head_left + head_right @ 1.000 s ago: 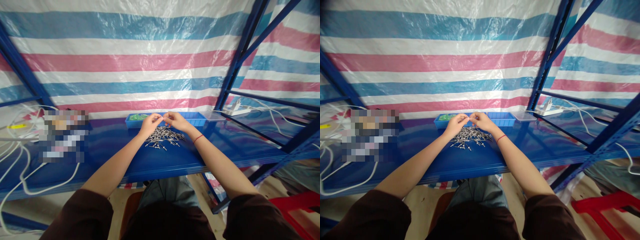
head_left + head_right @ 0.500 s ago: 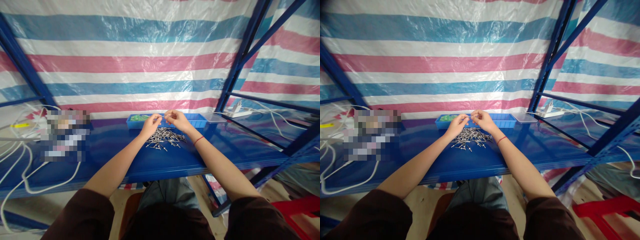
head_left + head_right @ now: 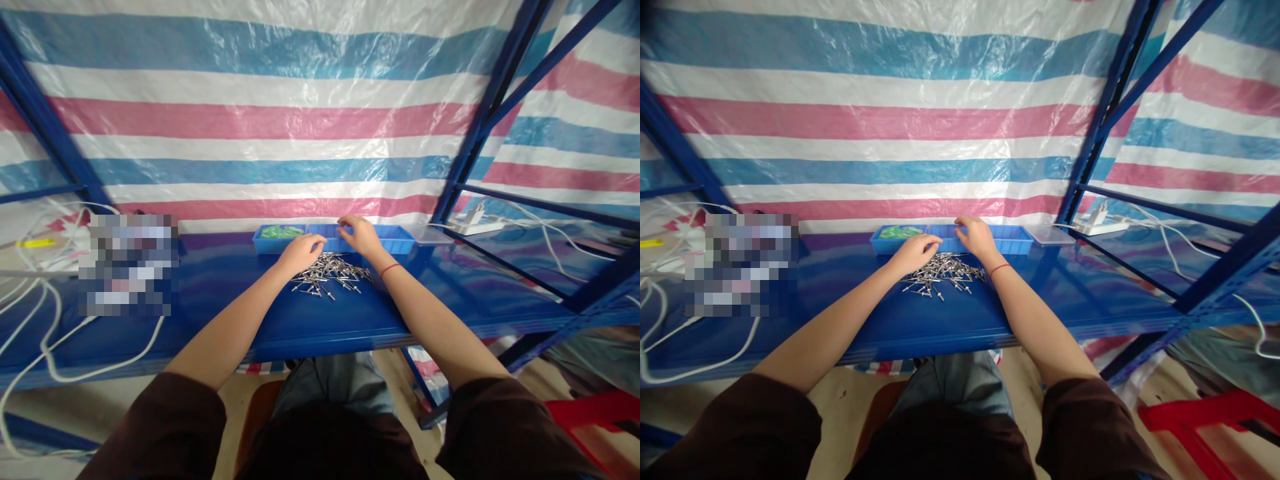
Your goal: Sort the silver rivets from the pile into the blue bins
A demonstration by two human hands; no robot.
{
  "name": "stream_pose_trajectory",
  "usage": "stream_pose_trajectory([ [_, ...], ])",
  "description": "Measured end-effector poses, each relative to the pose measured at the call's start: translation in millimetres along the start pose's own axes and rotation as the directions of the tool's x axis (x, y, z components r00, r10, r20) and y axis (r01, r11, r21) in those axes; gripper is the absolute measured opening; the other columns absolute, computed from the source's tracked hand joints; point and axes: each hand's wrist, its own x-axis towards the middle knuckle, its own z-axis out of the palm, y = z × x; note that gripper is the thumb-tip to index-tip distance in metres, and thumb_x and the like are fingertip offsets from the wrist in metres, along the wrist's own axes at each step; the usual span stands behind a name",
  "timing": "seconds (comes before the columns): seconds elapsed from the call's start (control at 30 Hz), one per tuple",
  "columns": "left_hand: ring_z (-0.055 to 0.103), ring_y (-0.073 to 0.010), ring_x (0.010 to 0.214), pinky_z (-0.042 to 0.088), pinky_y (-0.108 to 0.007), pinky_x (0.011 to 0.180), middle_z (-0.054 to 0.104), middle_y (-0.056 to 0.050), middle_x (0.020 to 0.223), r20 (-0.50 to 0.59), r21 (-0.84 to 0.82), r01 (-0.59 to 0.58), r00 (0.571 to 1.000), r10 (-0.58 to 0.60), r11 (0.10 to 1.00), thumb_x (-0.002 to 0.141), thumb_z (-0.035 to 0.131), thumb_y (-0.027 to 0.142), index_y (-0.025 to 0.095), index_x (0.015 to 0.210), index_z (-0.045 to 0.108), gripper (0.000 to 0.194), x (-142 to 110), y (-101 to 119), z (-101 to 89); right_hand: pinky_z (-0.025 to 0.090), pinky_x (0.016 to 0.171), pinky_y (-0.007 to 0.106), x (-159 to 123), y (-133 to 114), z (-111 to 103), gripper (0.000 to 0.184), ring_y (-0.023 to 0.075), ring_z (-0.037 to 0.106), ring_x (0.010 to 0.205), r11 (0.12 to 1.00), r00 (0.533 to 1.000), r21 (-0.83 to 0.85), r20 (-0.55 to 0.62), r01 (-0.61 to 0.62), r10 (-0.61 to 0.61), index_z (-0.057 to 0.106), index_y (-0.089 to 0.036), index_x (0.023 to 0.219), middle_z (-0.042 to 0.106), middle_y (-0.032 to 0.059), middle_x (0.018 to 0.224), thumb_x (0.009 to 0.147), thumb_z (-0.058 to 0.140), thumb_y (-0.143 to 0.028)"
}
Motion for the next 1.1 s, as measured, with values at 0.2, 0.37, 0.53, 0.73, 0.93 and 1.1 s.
stream_pose_trajectory([
  [0.2, 0.065, -0.022, 0.094, 0.048, -0.037, 0.092, 0.071, -0.006, 0.098, 0.112, 0.041, -0.062, 0.992, 0.057, 0.997, 0.081, 0.049, 0.011, 0.019, 0.093, 0.071, 0.027, -3.3, -4.6, 3.5, 0.044, 0.079, 0.03, -5.9, -2.6, -17.6, 0.028, 0.0196, 0.062, 0.081, 1.0, 0.991, -0.014, 0.133, 0.01, -0.008, 0.071, -0.013, 0.095, 0.071, 0.0085, 0.09, 0.078, 0.049, -0.016],
  [0.37, 0.065, -0.0231, 0.096, 0.048, -0.037, 0.091, 0.072, -0.007, 0.099, 0.184, 0.11, -0.073, 0.982, 0.052, 0.991, 0.079, 0.047, 0.008, 0.018, 0.095, 0.072, 0.031, -2.4, -4.5, 2.8, 0.045, 0.073, 0.028, -13.7, -11.5, -15.3, 0.029, 0.0191, 0.064, 0.076, 0.994, 0.863, -0.082, 0.506, 0.069, -0.019, 0.074, -0.016, 0.094, 0.073, 0.0068, 0.086, 0.076, 0.052, -0.015],
  [0.53, 0.065, -0.0227, 0.096, 0.048, -0.037, 0.092, 0.072, -0.006, 0.101, 0.213, 0.122, -0.088, 0.975, 0.06, 0.989, 0.08, 0.045, 0.009, 0.018, 0.095, 0.072, 0.032, -2.2, -3.6, 1.0, 0.046, 0.08, 0.032, -17.2, -18.6, 0.2, 0.031, 0.0244, 0.066, 0.09, 0.953, 0.856, -0.289, 0.512, 0.09, 0.074, 0.073, -0.017, 0.101, 0.072, 0.0123, 0.098, 0.082, 0.049, -0.018],
  [0.73, 0.065, -0.0211, 0.095, 0.048, -0.034, 0.092, 0.071, -0.005, 0.099, 0.216, 0.128, -0.098, 0.974, 0.069, 0.987, 0.08, 0.046, 0.01, 0.02, 0.094, 0.072, 0.031, -3.5, -1.4, -0.6, 0.046, 0.084, 0.032, -17.6, -18.5, 2.9, 0.029, 0.025, 0.066, 0.095, 0.941, 0.848, -0.333, 0.512, 0.054, 0.133, 0.072, -0.017, 0.101, 0.071, 0.0144, 0.102, 0.081, 0.051, -0.018],
  [0.93, 0.065, -0.0202, 0.092, 0.048, -0.034, 0.092, 0.072, -0.004, 0.095, 0.193, 0.053, -0.084, 0.978, 0.072, 0.995, 0.078, 0.048, 0.011, 0.021, 0.088, 0.073, 0.028, -3.0, -2.3, -0.4, 0.048, 0.081, 0.032, -15.7, -14.7, 1.8, 0.024, 0.0262, 0.065, 0.093, 0.946, 0.825, -0.323, 0.527, -0.028, 0.204, 0.074, -0.016, 0.094, 0.072, 0.015, 0.1, 0.078, 0.057, -0.022],
  [1.1, 0.064, -0.0203, 0.091, 0.048, -0.033, 0.091, 0.071, -0.004, 0.094, 0.19, 0.057, -0.088, 0.979, 0.076, 0.994, 0.077, 0.049, 0.013, 0.022, 0.089, 0.073, 0.028, -2.1, -7.2, 3.1, 0.048, 0.075, 0.028, -14.5, -13.6, 1.2, 0.021, 0.0239, 0.066, 0.09, 0.946, 0.803, -0.314, 0.542, -0.078, 0.246, 0.073, -0.015, 0.09, 0.072, 0.0138, 0.099, 0.076, 0.06, -0.023],
])
